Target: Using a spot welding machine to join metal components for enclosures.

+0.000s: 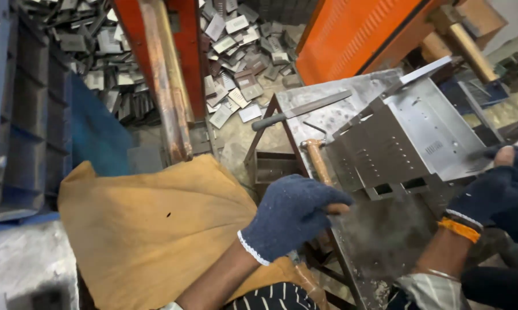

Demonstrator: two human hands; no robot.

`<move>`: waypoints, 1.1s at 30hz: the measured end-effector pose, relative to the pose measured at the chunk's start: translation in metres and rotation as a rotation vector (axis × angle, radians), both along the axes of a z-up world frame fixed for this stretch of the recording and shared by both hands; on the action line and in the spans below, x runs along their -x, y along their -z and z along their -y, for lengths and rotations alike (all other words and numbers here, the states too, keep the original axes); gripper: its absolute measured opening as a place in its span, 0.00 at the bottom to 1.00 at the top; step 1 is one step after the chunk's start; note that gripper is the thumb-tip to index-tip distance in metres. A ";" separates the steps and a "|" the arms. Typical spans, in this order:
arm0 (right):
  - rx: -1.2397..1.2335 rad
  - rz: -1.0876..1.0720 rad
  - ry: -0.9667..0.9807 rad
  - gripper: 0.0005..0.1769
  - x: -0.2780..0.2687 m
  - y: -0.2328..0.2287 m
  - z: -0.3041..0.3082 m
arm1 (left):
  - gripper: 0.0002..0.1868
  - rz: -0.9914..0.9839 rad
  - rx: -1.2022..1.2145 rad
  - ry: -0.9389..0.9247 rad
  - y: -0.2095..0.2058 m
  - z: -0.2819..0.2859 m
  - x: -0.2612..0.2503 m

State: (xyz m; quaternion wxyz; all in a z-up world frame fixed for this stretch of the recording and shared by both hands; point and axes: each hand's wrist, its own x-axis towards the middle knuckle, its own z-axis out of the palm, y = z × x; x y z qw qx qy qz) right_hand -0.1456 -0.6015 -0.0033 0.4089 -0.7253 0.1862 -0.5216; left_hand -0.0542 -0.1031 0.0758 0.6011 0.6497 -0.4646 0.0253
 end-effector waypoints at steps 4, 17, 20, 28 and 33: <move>0.354 0.046 -0.008 0.09 -0.043 0.000 -0.082 | 0.26 -0.166 -0.072 -0.034 0.005 -0.027 -0.005; 0.413 -0.542 -1.609 0.07 -0.085 0.000 -0.565 | 0.17 -0.628 -0.125 -1.215 0.098 -0.250 0.073; 0.436 -0.592 -1.763 0.04 -0.076 -0.008 -0.592 | 0.27 -0.257 -0.584 -1.705 0.129 -0.308 0.128; 0.478 -0.584 -1.838 0.04 -0.072 0.000 -0.609 | 0.29 -0.638 -1.166 -1.894 0.177 -0.372 0.181; 0.497 -0.341 -1.747 0.11 -0.066 -0.075 -0.646 | 0.24 -0.361 -1.039 -1.997 0.065 -0.367 0.167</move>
